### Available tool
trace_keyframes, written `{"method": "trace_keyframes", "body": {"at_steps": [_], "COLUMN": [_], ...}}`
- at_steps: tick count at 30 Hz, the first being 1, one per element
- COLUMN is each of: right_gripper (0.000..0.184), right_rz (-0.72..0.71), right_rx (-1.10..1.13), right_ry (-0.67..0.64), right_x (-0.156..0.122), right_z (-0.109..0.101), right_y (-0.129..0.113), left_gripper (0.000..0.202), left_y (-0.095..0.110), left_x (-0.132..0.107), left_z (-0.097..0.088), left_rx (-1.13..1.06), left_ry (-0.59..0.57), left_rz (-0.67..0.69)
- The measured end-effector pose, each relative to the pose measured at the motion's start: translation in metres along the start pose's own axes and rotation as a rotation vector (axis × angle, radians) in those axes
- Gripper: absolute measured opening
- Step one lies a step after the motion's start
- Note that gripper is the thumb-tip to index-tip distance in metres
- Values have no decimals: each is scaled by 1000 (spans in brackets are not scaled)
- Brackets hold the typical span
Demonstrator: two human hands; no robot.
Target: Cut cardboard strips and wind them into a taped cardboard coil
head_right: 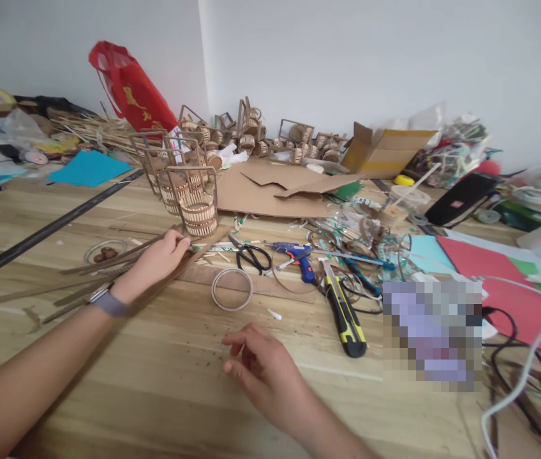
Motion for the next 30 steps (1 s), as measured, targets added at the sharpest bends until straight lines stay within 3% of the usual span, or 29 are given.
{"method": "trace_keyframes", "body": {"at_steps": [3,6,10,13,16,19,22,25,27,30], "right_gripper": [16,12,11,13,14,18,27,39,38,35], "right_rz": [-39,-117,-204,-229,-235,-221,-159,-142,-225,-376], "right_rx": [-44,-105,-207,-249,-255,-284,-312,-261,-200,-151], "right_ry": [35,155,360,411,416,483,581,599,546,484], "right_x": [-1,-4,-10,-11,-10,-12,-16,-18,-18,-22], "right_z": [-4,-13,-28,-32,-32,-36,-44,-48,-48,-49], "right_y": [-4,-12,-19,-20,-20,-19,-12,-5,-10,-27], "left_gripper": [28,31,34,33,35,27,28,24,28,32], "left_y": [21,40,75,81,80,71,86,91,95,101], "left_x": [-18,-43,-73,-80,-82,-83,-94,-101,-106,-111], "left_z": [-3,1,7,5,-7,-16,-7,11,22,27], "left_rx": [69,129,221,158,-57,-340,-535,-940,-1135,-1146], "left_ry": [13,28,196,253,240,215,38,-201,-330,-418], "left_rz": [62,126,502,616,639,438,574,530,511,560]}}
Point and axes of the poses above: each hand's wrist, its own x-axis towards the middle knuckle, its own z-axis out of the palm, y = z × x, the point moved 7 cm from there along x, towards the middle knuckle, and after that the axes turned 8 degrees about -y, right-handed, at the moved point
